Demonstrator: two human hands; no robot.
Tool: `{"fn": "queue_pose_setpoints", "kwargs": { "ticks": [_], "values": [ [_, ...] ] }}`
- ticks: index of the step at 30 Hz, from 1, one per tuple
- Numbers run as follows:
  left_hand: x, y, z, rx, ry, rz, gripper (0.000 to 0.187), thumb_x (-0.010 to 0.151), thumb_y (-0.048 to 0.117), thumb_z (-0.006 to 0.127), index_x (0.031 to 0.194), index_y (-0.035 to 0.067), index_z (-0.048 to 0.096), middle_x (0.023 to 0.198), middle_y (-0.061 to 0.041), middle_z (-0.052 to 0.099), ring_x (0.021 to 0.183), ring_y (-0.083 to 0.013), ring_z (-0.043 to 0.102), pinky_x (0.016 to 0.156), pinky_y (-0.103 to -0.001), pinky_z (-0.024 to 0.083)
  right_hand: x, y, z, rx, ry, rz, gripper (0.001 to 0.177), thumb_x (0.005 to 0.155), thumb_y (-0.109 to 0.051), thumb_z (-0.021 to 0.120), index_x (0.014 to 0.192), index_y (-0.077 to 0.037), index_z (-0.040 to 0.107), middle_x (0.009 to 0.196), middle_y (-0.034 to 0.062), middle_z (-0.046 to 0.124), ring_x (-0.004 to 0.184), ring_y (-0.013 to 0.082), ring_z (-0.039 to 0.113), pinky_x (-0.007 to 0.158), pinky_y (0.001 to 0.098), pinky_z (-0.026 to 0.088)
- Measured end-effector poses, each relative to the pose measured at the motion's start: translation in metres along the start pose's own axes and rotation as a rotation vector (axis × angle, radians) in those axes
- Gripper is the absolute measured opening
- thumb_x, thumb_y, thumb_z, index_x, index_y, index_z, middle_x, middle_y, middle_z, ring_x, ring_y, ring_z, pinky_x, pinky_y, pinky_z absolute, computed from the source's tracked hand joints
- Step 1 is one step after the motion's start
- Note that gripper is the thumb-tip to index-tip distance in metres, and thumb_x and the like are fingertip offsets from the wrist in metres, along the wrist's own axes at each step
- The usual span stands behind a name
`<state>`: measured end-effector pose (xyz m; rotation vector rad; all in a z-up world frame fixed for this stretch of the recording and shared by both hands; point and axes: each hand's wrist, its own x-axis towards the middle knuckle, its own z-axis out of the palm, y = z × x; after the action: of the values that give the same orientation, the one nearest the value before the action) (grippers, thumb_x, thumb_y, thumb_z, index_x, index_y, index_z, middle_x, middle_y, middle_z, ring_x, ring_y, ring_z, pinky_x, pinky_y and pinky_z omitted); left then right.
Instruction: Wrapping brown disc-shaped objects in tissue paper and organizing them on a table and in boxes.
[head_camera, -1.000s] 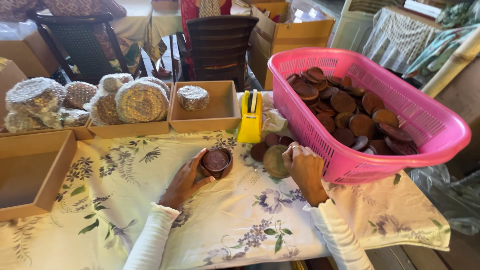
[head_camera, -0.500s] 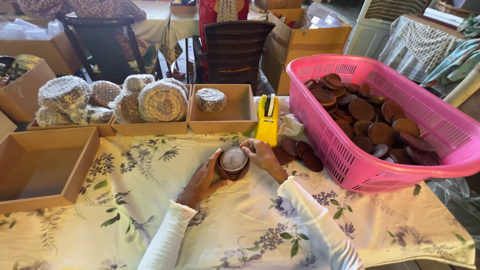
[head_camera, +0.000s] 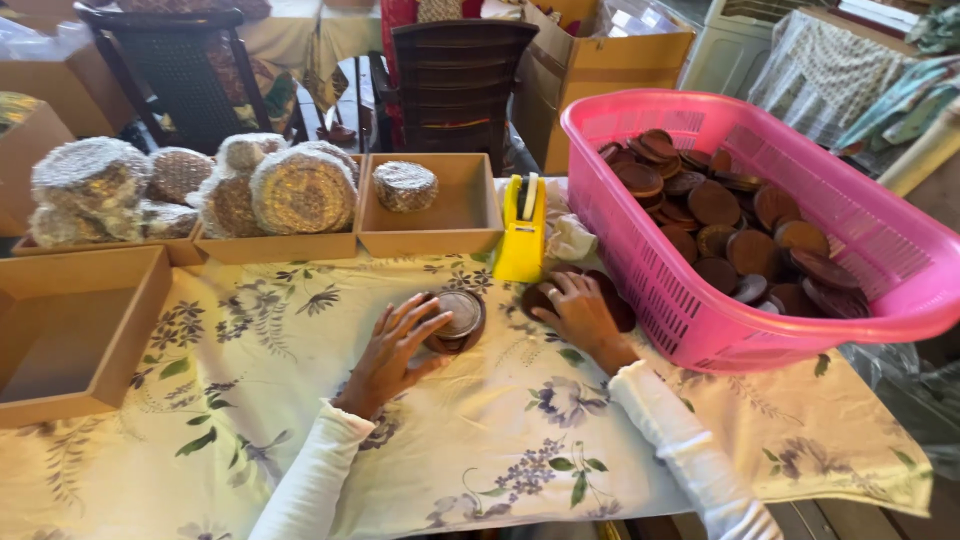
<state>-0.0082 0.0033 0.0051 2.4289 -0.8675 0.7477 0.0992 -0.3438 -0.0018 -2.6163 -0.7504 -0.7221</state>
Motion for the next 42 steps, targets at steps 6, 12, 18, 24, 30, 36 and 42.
{"fn": "queue_pose_setpoints", "kwargs": {
  "ticks": [6, 12, 18, 24, 30, 36, 42],
  "values": [
    [0.001, -0.011, 0.020, 0.064, 0.018, -0.030, 0.066, 0.089, 0.047, 0.070, 0.146, 0.020, 0.051, 0.155, -0.008, 0.047, 0.148, -0.0310, 0.037, 0.119, -0.058, 0.026, -0.020, 0.044, -0.043, 0.114, -0.145, -0.167, 0.070, 0.084, -0.048, 0.075, 0.140, -0.008, 0.058, 0.146, 0.0187, 0.056, 0.135, 0.0391, 0.051, 0.110, 0.0504, 0.039],
    [0.004, 0.000, 0.006, 0.038, 0.062, -0.108, 0.081, 0.086, 0.048, 0.070, 0.150, 0.008, 0.041, 0.156, -0.014, 0.044, 0.145, -0.0332, 0.039, 0.120, -0.055, 0.026, -0.028, 0.053, -0.033, 0.046, -0.198, 0.016, 0.077, 0.076, -0.038, 0.082, 0.141, -0.007, 0.055, 0.148, 0.0209, 0.051, 0.132, 0.0408, 0.049, 0.106, 0.0492, 0.041],
    [0.004, -0.002, 0.008, 0.035, 0.063, -0.118, 0.086, 0.085, 0.049, 0.071, 0.151, 0.005, 0.038, 0.155, -0.018, 0.042, 0.140, -0.0372, 0.042, 0.115, -0.050, 0.033, -0.025, 0.050, -0.021, -0.114, -0.195, 0.183, 0.056, 0.089, -0.026, 0.074, 0.140, -0.011, 0.058, 0.145, 0.0144, 0.059, 0.131, 0.0338, 0.056, 0.109, 0.0460, 0.046],
    [0.002, -0.003, 0.014, 0.025, 0.046, -0.150, 0.088, 0.083, 0.047, 0.074, 0.151, 0.004, 0.037, 0.156, -0.020, 0.040, 0.136, -0.0405, 0.044, 0.113, -0.050, 0.034, -0.020, 0.042, -0.012, -0.376, -0.048, -0.033, 0.051, 0.083, -0.019, 0.068, 0.134, -0.013, 0.065, 0.145, 0.0206, 0.055, 0.133, 0.0348, 0.049, 0.109, 0.0509, 0.037],
    [0.002, -0.003, 0.015, 0.013, 0.040, -0.164, 0.092, 0.083, 0.047, 0.075, 0.153, 0.003, 0.033, 0.155, -0.021, 0.041, 0.136, -0.0411, 0.044, 0.113, -0.049, 0.035, -0.022, 0.050, 0.001, -0.539, -0.047, -0.098, 0.036, 0.089, -0.016, 0.059, 0.122, -0.006, 0.071, 0.146, 0.0137, 0.058, 0.140, 0.0286, 0.047, 0.118, 0.0549, 0.031],
    [-0.001, -0.006, 0.016, -0.003, 0.057, -0.146, 0.098, 0.083, 0.048, 0.076, 0.155, 0.001, 0.029, 0.156, -0.023, 0.041, 0.138, -0.0413, 0.044, 0.114, -0.049, 0.034, -0.012, -0.002, -0.048, -0.205, 0.207, -0.049, 0.027, 0.088, -0.013, 0.064, 0.111, -0.003, 0.073, 0.136, 0.0117, 0.064, 0.128, 0.0278, 0.058, 0.111, 0.0495, 0.041],
    [-0.003, -0.006, 0.016, -0.045, 0.044, -0.189, 0.099, 0.084, 0.047, 0.078, 0.156, 0.003, 0.027, 0.157, -0.023, 0.039, 0.139, -0.0419, 0.043, 0.114, -0.050, 0.034, 0.021, -0.049, -0.012, 0.648, 0.013, 0.300, 0.026, 0.094, -0.016, 0.068, 0.116, -0.005, 0.075, 0.102, 0.0071, 0.077, 0.086, 0.0158, 0.071, 0.078, 0.0344, 0.059]
  ]
}}
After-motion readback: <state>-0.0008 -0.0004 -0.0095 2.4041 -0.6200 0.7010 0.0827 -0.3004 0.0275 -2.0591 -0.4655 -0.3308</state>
